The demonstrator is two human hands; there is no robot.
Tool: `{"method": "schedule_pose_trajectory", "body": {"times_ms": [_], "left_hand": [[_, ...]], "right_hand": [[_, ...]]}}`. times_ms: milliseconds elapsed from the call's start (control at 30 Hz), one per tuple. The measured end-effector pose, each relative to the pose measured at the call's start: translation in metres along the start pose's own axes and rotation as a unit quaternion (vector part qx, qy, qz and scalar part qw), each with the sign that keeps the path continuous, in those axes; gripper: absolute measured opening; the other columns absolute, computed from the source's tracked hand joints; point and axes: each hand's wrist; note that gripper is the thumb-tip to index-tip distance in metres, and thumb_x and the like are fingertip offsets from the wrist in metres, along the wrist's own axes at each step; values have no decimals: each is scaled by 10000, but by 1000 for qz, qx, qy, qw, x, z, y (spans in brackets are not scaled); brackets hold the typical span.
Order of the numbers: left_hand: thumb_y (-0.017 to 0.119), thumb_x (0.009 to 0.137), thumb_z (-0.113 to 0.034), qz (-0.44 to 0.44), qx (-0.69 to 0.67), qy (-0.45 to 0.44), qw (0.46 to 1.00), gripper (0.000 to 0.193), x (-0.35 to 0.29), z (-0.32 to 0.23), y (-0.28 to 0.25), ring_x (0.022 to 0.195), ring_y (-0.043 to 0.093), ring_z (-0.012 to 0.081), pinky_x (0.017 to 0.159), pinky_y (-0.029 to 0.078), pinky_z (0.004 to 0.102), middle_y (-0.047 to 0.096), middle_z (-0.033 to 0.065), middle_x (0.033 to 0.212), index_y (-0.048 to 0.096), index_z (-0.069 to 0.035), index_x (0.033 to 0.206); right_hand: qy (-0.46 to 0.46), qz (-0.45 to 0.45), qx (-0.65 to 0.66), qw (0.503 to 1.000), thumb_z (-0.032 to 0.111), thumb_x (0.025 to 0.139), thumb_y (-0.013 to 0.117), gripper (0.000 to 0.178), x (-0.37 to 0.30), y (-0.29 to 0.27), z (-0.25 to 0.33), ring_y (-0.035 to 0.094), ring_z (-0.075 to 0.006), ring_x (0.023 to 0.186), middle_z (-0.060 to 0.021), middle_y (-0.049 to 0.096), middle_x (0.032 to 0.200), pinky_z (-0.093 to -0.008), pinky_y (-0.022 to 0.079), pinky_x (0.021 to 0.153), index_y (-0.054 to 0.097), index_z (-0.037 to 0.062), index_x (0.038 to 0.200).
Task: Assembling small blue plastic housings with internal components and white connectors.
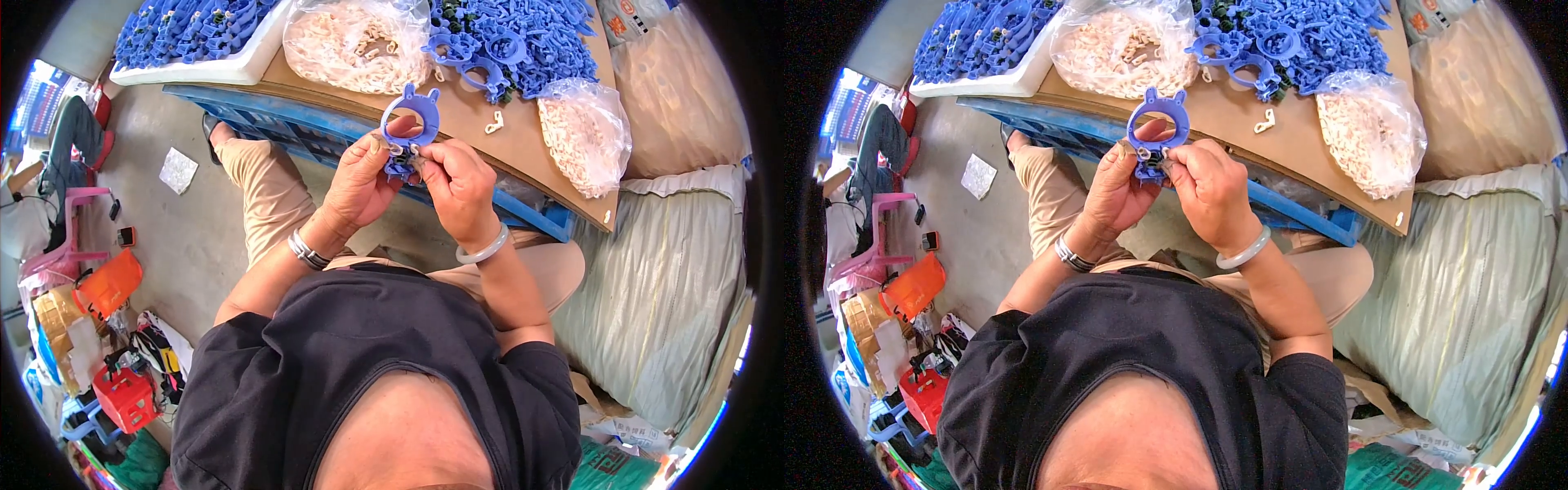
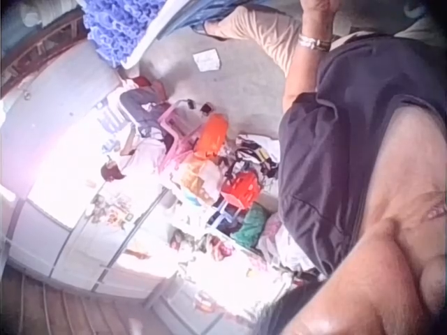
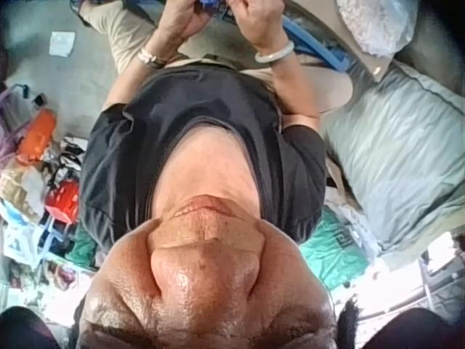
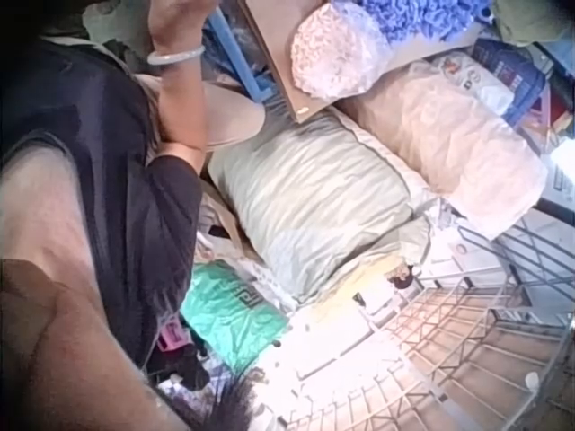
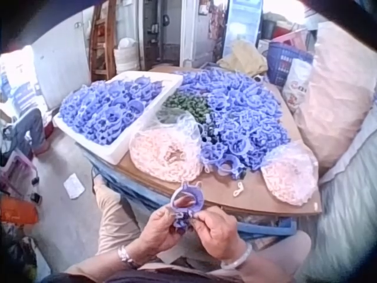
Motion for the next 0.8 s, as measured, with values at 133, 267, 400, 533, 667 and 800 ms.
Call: {"method": "schedule_pose_trajectory", "body": {"times_ms": [133,267,400,533,667,800], "left_hand": [[561,832,-237,30,9,0,1000,418,-1,4,-6,899,509,133,713,444,291,517,46,1131,468,-43,1190],[562,834,-221,31,51,20,998,422,-4,3,2,894,498,119,742,425,288,531,35,1084,462,-39,1200],[562,836,-221,58,80,22,995,418,0,4,-4,876,487,113,733,417,281,540,32,1028,467,-33,1197],[567,833,-241,73,151,63,984,424,0,1,3,830,488,113,712,409,271,543,28,993,474,-28,1188],[578,823,-261,54,93,56,993,455,2,1,5,789,502,122,659,425,274,551,43,993,460,-33,1198],[556,829,-293,28,-10,-6,1000,460,1,-5,14,739,562,191,555,463,282,564,94,998,441,-32,1189]], "right_hand": [[-41,-7,-45,998,-72,723,559,100,-2,0,-2,576,-211,554,-113,566,701,-274,452,491,556,-7,800],[-58,-32,-65,996,-83,715,556,109,-6,4,-1,565,-220,541,-111,557,671,-292,442,467,536,0,782],[-57,-46,-53,996,-58,629,584,191,-7,6,-5,543,-294,569,-124,534,673,-352,423,467,521,23,790],[-73,-41,-100,991,-69,648,585,198,-6,1,-1,554,-285,572,-121,533,676,-339,445,491,508,19,807],[91,-68,18,993,-46,714,605,234,-3,2,12,574,-182,560,-81,547,735,-281,475,515,481,19,900],[179,-53,334,924,-5,769,585,334,4,-4,-3,517,-88,618,-60,529,881,-183,408,462,413,24,1055]]}}
Point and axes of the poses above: each hand's wrist, its own x-axis towards the middle knuckle, its own y-axis out of the palm, z = x × y
